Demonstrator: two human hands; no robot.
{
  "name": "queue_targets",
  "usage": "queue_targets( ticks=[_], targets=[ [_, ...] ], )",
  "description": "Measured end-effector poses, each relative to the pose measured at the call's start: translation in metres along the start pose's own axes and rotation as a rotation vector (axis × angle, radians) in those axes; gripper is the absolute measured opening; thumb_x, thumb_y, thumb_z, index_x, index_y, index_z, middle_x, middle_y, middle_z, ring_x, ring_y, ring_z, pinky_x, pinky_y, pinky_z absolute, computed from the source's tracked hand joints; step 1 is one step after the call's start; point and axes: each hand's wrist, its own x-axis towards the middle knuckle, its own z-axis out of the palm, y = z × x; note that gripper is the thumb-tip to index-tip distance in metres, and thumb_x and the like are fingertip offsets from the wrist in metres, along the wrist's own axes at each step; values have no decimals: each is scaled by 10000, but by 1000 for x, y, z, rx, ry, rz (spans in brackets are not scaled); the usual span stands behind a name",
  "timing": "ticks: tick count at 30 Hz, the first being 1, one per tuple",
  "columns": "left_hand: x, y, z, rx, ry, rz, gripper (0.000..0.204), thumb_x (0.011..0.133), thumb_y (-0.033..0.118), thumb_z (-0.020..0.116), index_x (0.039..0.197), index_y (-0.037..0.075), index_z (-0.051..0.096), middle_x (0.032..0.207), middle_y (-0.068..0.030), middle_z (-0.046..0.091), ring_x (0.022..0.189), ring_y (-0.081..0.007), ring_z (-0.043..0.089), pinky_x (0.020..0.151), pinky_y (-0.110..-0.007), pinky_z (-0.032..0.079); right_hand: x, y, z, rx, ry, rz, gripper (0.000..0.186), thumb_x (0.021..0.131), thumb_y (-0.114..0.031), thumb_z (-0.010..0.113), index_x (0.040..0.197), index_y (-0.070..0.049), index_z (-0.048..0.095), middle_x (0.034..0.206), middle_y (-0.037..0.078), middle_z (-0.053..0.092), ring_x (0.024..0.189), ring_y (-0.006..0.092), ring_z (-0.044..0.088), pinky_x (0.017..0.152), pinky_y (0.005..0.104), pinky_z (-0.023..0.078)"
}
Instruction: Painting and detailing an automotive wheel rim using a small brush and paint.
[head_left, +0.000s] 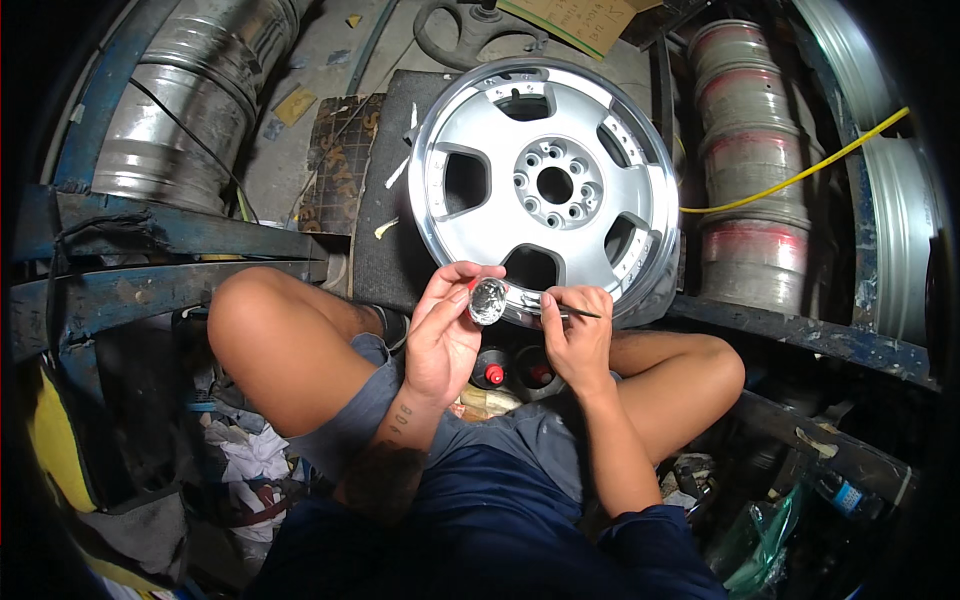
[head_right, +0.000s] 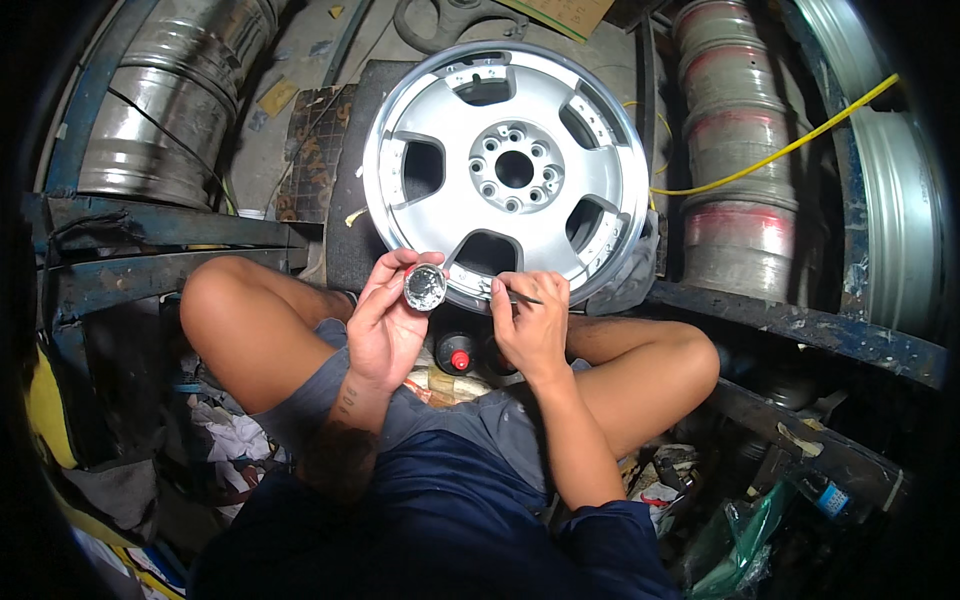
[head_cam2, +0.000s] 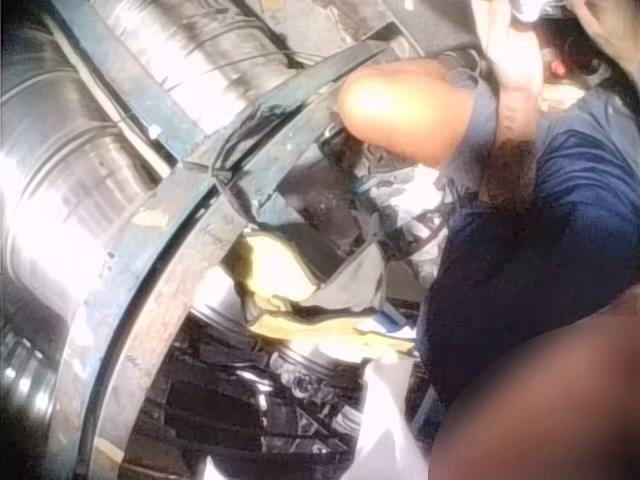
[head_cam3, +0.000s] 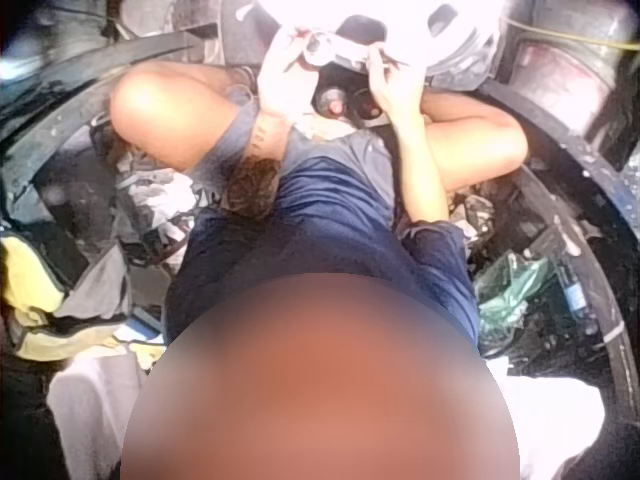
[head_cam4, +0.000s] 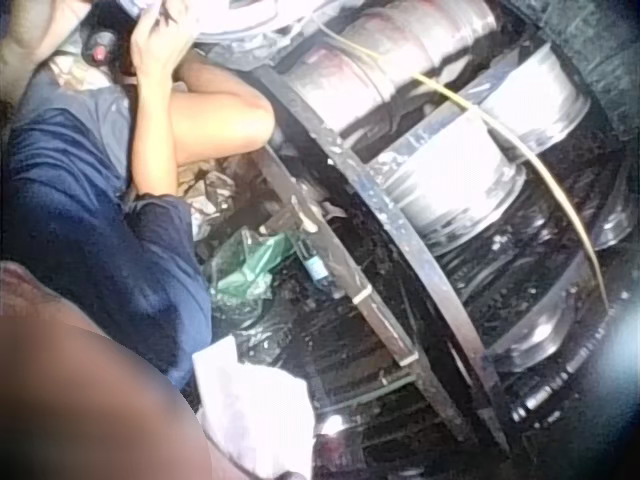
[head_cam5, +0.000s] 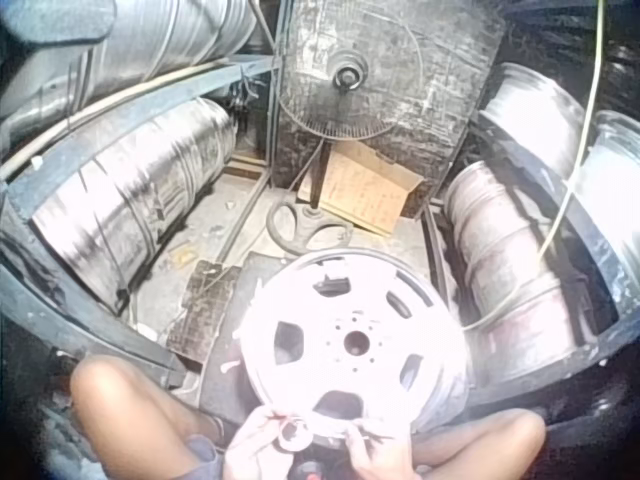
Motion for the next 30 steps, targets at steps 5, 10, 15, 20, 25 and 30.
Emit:
queue_targets(
  ticks=[5,10,15,20,25,30],
  targets=[
    [1,1,-1,9,7,-2,283,955,103,466,1220,2,474,1259,-228,556,1167,-269,564,1057,-393,401,1,-4,-8,30,60,-27,52,833,-102,677,832,-51,669,770,78,649,785,257,594,844,392,403],
    [0,-4,3,52,-47,-31,270,978,91,434,1229,-4,465,1275,-232,544,1186,-258,550,1078,-393,390,4,-16,-36,246,265,-86,27,808,-38,630,791,-20,642,728,72,616,716,237,562,787,364,399],
    [-2,-14,7,91,-109,-84,303,983,106,444,1264,-7,447,1304,-198,531,1192,-207,528,1066,-349,375,9,-24,-55,439,320,-225,43,800,-62,622,782,-30,644,708,54,631,690,221,565,796,378,399],
    [-3,-20,11,109,-120,-97,272,993,82,432,1249,-11,449,1310,-226,507,1227,-261,518,1098,-398,372,4,-20,-56,338,242,-264,29,767,-68,626,758,-47,644,715,38,651,710,215,593,823,393,394],
    [-4,-24,13,139,-114,-92,290,982,84,452,1255,-15,448,1309,-215,517,1217,-241,518,1088,-379,367,4,-19,-55,265,209,-274,17,730,-69,645,738,-54,647,695,38,633,693,220,586,815,393,391],
    [-2,-26,15,143,-108,-107,304,975,76,452,1262,-22,447,1308,-213,526,1214,-225,516,1082,-363,365,3,-14,-56,269,198,-250,11,725,-63,647,725,-53,646,690,40,628,697,217,586,802,381,391]
  ],
)
